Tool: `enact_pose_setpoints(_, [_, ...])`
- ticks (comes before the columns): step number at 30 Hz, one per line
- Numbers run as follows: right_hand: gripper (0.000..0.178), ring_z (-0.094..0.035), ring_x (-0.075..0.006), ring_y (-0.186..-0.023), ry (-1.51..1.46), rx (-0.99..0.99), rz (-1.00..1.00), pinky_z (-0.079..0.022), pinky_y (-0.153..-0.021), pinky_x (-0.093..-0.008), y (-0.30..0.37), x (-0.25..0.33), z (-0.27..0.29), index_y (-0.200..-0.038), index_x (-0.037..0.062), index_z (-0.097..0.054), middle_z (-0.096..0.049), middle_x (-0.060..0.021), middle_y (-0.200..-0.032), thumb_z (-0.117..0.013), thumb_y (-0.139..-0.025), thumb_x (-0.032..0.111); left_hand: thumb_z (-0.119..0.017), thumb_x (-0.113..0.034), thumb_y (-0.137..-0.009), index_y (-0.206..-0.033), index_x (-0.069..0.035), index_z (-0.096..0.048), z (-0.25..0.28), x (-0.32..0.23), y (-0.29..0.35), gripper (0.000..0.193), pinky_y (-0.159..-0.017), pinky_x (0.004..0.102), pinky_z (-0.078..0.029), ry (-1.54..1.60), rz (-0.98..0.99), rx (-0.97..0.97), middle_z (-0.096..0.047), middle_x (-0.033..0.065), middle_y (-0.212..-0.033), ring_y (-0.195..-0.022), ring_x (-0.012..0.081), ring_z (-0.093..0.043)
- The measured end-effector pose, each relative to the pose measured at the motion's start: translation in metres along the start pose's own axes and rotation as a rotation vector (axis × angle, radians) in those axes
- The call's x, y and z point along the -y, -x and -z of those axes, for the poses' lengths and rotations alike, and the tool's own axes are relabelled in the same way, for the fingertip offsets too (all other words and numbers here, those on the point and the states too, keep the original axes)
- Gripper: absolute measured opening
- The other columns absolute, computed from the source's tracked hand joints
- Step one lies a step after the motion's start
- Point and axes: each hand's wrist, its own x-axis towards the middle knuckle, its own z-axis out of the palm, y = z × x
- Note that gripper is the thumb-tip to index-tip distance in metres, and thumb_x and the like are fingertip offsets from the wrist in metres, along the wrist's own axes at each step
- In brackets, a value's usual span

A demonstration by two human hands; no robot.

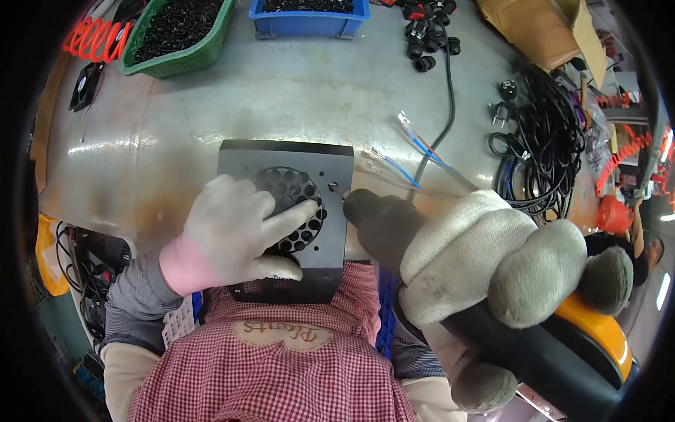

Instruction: The person assembles a cooling fan, a power switch, and a power cable into an electronics housing unit, securing the components with screws using an electric screwdriver.

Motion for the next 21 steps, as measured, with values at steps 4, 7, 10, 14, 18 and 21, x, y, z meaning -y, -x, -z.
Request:
enact_pose_setpoints(4, [0.068, -0.047, -0.0113, -0.060, 0.010, -0.036, -0.030, -0.041, -0.054, -0.0252, 0.000, -0.010, 0.000, -0.134, 0.0088, -0.042, -0.055, -0.0018, -0.106, -0.074, -0.079, 0.031, -0.071, -0.059, -0.061, -0.117, -0.020, -0.062, 0.000, 0.002, -0.001, 0.070, -0.061, 0.0350, -0.037, -0.044, -0.013, 0.026, -0.050, -0.0030, -0.069, -0.067, 0.0154, -0.053])
enact_pose_setpoints(7, [0.071, -0.048, -0.0122, -0.061, 0.050, -0.106, -0.056, -0.041, -0.053, -0.0264, 0.004, -0.009, -0.004, -0.136, 0.0081, -0.040, -0.054, -0.0031, -0.109, -0.075, -0.079, 0.030, -0.063, -0.065, -0.066, -0.119, -0.022, -0.064, -0.005, 0.005, 0.000, 0.068, -0.059, 0.0348, -0.032, -0.026, -0.029, -0.003, -0.042, -0.0017, -0.066, -0.062, 0.0172, -0.044])
enact_pose_setpoints(10, [0.072, -0.050, -0.0132, -0.061, 0.145, -0.206, -0.111, -0.041, -0.053, -0.0276, 0.008, -0.003, -0.005, -0.138, 0.0072, -0.039, -0.054, -0.0053, -0.112, -0.075, -0.079, 0.028, -0.064, -0.065, -0.066, -0.118, -0.022, -0.065, -0.007, 0.006, 0.001, 0.067, -0.059, 0.0349, -0.032, 0.007, -0.023, -0.025, -0.043, -0.0016, -0.065, -0.061, 0.0173, -0.044])
enact_pose_setpoints(14, [0.076, -0.054, -0.0161, -0.064, 0.149, -0.275, -0.048, -0.042, -0.056, -0.0303, 0.005, -0.016, -0.003, -0.142, 0.0036, -0.036, -0.055, -0.0115, -0.114, -0.075, -0.081, 0.027, -0.064, -0.065, -0.066, -0.117, -0.022, -0.065, -0.008, 0.007, 0.003, 0.067, -0.059, 0.0351, -0.032, 0.019, -0.023, -0.034, -0.044, -0.0016, -0.065, -0.060, 0.0175, -0.044])
enact_pose_setpoints(18, [0.077, -0.057, -0.0178, -0.069, 0.066, -0.118, -0.197, -0.046, -0.058, -0.0327, -0.011, -0.020, -0.009, -0.143, 0.0045, -0.035, -0.057, -0.0106, -0.109, -0.075, -0.080, 0.025, -0.063, -0.065, -0.067, -0.117, -0.022, -0.065, -0.008, 0.007, 0.002, 0.066, -0.059, 0.0362, -0.033, 0.030, -0.020, -0.021, -0.044, -0.0009, -0.067, -0.063, 0.0183, -0.045])
enact_pose_setpoints(21, [0.077, -0.060, -0.0191, -0.072, 0.061, -0.005, -0.296, -0.048, -0.060, -0.0345, -0.021, -0.014, -0.013, -0.144, 0.0051, -0.034, -0.058, -0.0099, -0.105, -0.074, -0.080, 0.024, -0.063, -0.064, -0.068, -0.116, -0.021, -0.065, -0.004, 0.007, 0.000, 0.065, -0.060, 0.0366, -0.033, 0.020, -0.033, -0.026, -0.046, -0.0014, -0.069, -0.065, 0.0181, -0.047])
